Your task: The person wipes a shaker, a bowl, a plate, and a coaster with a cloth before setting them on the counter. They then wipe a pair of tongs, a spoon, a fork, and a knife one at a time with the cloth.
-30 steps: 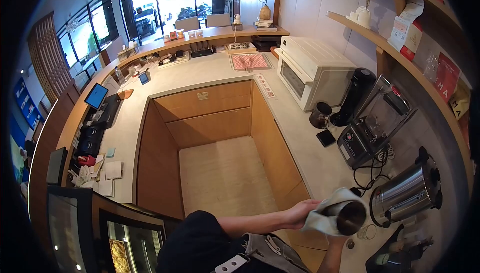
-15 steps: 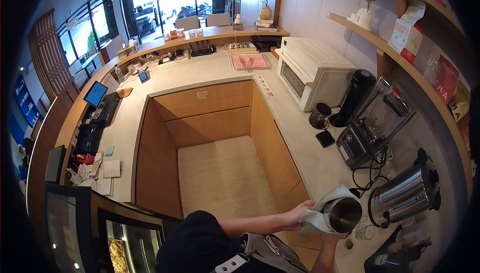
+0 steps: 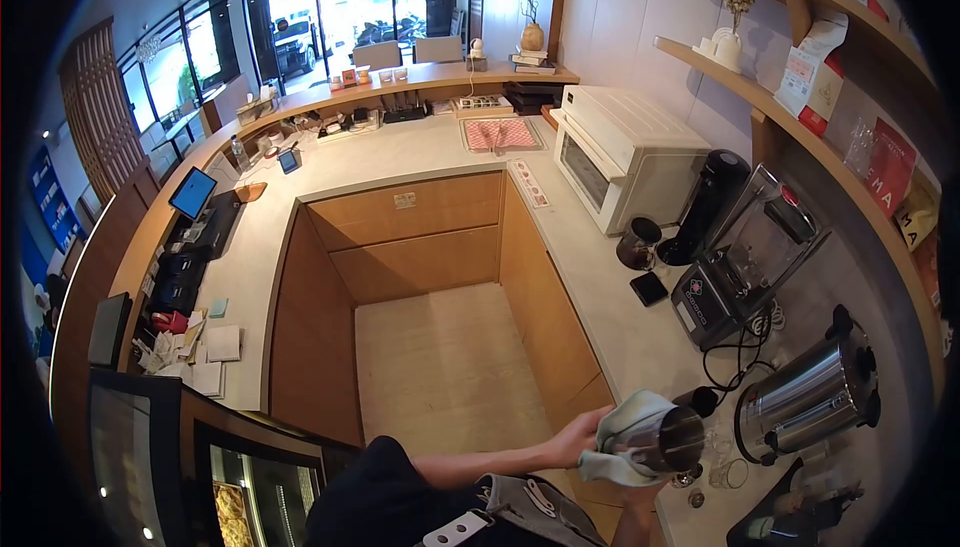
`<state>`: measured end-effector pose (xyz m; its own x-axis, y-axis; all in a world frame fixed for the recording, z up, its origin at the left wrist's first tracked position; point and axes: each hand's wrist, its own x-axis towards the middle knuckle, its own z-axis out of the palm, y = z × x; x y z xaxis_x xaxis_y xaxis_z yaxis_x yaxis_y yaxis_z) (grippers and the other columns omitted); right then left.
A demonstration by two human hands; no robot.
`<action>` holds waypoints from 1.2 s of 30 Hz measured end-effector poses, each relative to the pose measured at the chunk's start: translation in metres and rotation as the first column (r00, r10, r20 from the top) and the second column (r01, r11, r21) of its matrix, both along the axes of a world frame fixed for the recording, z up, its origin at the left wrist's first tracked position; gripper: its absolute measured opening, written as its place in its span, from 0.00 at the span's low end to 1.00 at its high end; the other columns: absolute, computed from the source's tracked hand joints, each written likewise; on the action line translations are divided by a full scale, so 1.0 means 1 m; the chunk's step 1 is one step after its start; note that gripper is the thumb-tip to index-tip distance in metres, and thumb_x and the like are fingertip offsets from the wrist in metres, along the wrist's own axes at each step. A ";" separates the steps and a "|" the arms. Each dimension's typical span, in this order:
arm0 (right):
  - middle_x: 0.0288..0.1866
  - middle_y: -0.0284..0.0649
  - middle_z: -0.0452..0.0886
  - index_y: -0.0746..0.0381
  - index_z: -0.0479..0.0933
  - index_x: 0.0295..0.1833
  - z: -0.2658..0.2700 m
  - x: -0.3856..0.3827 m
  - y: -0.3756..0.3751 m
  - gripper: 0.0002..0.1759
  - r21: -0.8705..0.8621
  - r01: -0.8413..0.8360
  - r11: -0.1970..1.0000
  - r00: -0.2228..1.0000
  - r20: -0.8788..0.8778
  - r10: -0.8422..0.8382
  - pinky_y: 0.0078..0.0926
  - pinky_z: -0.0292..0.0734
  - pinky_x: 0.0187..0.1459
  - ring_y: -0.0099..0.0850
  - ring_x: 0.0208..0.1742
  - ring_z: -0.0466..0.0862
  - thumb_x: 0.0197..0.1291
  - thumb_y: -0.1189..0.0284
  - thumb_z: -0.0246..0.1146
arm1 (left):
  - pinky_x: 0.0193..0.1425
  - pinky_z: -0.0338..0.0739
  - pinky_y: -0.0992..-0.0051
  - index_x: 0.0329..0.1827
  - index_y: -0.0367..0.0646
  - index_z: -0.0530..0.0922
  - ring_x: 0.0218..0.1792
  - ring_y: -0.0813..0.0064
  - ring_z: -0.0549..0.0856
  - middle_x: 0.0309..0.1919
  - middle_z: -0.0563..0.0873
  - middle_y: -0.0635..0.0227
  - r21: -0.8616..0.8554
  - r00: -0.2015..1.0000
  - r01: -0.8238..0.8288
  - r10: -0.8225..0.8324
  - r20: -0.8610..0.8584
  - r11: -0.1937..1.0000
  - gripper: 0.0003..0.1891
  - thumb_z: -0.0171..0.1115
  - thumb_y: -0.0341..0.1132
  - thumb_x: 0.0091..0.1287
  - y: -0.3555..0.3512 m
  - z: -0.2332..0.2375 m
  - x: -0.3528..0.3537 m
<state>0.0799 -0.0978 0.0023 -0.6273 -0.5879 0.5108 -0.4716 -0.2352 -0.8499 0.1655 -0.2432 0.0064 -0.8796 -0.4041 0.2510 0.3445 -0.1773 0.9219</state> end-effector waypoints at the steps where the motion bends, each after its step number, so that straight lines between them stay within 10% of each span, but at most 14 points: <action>1: 0.52 0.41 0.80 0.63 0.71 0.59 0.000 0.003 0.001 0.25 0.041 -0.054 0.998 0.998 -0.024 0.055 0.29 0.80 0.48 0.31 0.47 0.83 0.59 0.70 0.71 | 0.59 0.75 0.74 0.56 0.35 0.78 0.53 0.80 0.79 0.49 0.86 0.66 -0.024 0.999 0.011 -0.010 0.042 1.000 0.14 0.60 0.30 0.69 -0.001 -0.004 0.001; 10: 0.52 0.41 0.80 0.63 0.72 0.59 0.001 -0.005 -0.005 0.24 -0.018 -0.053 0.998 0.997 0.057 0.054 0.29 0.80 0.47 0.31 0.47 0.83 0.60 0.70 0.69 | 0.61 0.73 0.73 0.59 0.37 0.78 0.56 0.75 0.78 0.53 0.85 0.64 -0.109 0.917 0.299 -0.254 0.309 0.948 0.16 0.60 0.33 0.71 -0.022 0.018 0.011; 13: 0.52 0.41 0.80 0.63 0.72 0.59 0.004 -0.018 0.004 0.23 -0.071 0.011 0.997 0.987 0.159 0.000 0.29 0.80 0.47 0.31 0.47 0.83 0.61 0.70 0.69 | 0.67 0.69 0.70 0.63 0.41 0.76 0.65 0.74 0.74 0.62 0.78 0.63 -0.288 0.978 0.198 -0.169 0.122 0.937 0.18 0.59 0.35 0.72 -0.051 -0.002 0.009; 16: 0.52 0.41 0.80 0.63 0.72 0.59 0.012 -0.020 0.011 0.23 -0.063 0.007 0.998 0.981 0.196 0.005 0.29 0.81 0.47 0.31 0.46 0.83 0.61 0.70 0.68 | 0.75 0.61 0.65 0.68 0.44 0.70 0.73 0.70 0.67 0.71 0.69 0.62 0.007 0.980 0.200 -0.199 -0.017 0.980 0.23 0.60 0.36 0.73 -0.063 0.032 0.020; 19: 0.52 0.41 0.80 0.64 0.72 0.59 0.016 -0.007 0.020 0.22 0.014 -0.081 0.997 0.978 0.194 0.076 0.29 0.81 0.46 0.31 0.46 0.83 0.62 0.69 0.68 | 0.78 0.57 0.60 0.73 0.44 0.64 0.76 0.68 0.64 0.74 0.64 0.61 -0.092 0.961 0.256 -0.264 -0.087 0.962 0.30 0.64 0.39 0.71 -0.055 0.068 0.025; 24: 0.52 0.41 0.80 0.64 0.72 0.59 0.016 0.008 0.031 0.22 0.097 -0.223 0.970 0.956 0.216 0.198 0.29 0.81 0.46 0.32 0.46 0.83 0.62 0.69 0.67 | 0.83 0.46 0.59 0.81 0.44 0.45 0.81 0.63 0.52 0.80 0.54 0.58 -0.120 0.920 0.377 -0.387 -0.067 0.918 0.53 0.76 0.42 0.61 -0.033 0.101 0.033; 36: 0.52 0.41 0.80 0.64 0.72 0.59 0.012 0.008 -0.003 0.20 -0.024 -0.112 0.993 0.894 0.434 0.111 0.29 0.81 0.45 0.32 0.45 0.84 0.64 0.69 0.65 | 0.82 0.48 0.60 0.81 0.41 0.42 0.79 0.62 0.56 0.78 0.55 0.55 -0.226 0.924 0.367 -0.381 -0.021 0.902 0.59 0.79 0.44 0.56 -0.026 0.097 0.034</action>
